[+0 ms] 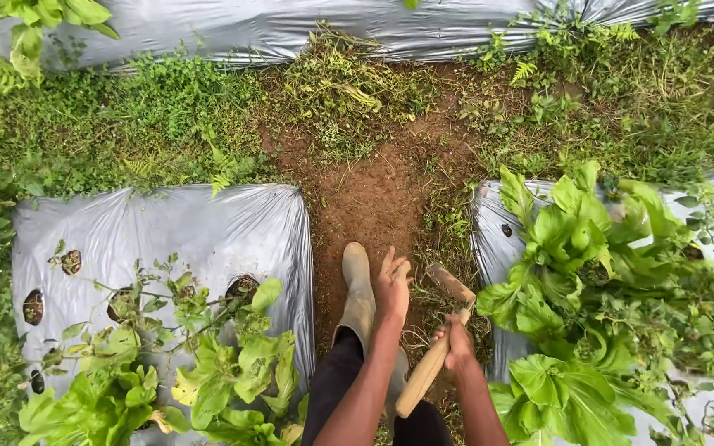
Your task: The person uses a hoe to loosen soil and remove weeds from the ground between rows of plants covered with plastic mulch. They gather the uprooted weeds by hand and toss them aside, repeating this process along the row.
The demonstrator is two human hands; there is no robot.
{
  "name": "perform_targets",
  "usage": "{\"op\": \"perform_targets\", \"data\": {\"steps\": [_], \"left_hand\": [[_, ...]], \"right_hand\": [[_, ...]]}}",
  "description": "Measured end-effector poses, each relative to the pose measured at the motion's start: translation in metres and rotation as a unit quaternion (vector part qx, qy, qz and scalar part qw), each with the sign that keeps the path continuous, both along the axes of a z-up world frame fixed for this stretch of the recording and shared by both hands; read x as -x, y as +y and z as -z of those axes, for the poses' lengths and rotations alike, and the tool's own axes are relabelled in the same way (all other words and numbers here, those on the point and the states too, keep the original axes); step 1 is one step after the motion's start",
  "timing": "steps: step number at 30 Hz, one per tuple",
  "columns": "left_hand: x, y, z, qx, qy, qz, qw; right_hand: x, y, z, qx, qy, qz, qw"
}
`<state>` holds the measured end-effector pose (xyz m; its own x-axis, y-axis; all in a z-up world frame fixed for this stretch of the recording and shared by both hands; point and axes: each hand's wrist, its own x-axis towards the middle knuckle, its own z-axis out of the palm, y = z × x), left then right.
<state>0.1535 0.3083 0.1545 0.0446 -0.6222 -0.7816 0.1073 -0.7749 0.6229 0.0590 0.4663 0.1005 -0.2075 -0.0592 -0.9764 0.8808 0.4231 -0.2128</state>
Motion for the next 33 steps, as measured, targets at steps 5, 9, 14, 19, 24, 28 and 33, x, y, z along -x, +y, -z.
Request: {"op": "perform_targets", "data": {"steps": [5, 9, 14, 19, 24, 28, 33], "left_hand": [[0.016, -0.095, 0.036, 0.024, -0.017, 0.018, 0.999], [0.017, -0.163, -0.01, 0.035, -0.024, 0.045, 0.998], [0.019, -0.255, -0.046, 0.088, -0.043, 0.063, 0.993], [0.022, -0.305, 0.058, 0.155, -0.169, 0.107, 0.967], [0.027, -0.363, 0.18, 0.155, -0.236, 0.097, 0.954], [0.033, -0.447, 0.255, 0.176, -0.239, 0.019, 0.955], [0.018, -0.56, 0.339, 0.222, -0.321, -0.039, 0.92]], "right_hand": [[0.024, -0.133, 0.031, -0.001, 0.105, -0.011, 0.994], [0.059, -0.212, 0.064, 0.017, 0.097, -0.058, 0.993], [0.085, -0.348, 0.07, 0.03, 0.168, -0.071, 0.983], [0.107, -0.464, 0.149, 0.031, 0.179, -0.021, 0.983], [0.126, -0.551, 0.275, 0.023, 0.186, 0.019, 0.982], [0.109, -0.598, 0.386, 0.054, 0.228, 0.077, 0.969], [0.072, -0.607, 0.493, 0.029, 0.258, 0.048, 0.965]]}}
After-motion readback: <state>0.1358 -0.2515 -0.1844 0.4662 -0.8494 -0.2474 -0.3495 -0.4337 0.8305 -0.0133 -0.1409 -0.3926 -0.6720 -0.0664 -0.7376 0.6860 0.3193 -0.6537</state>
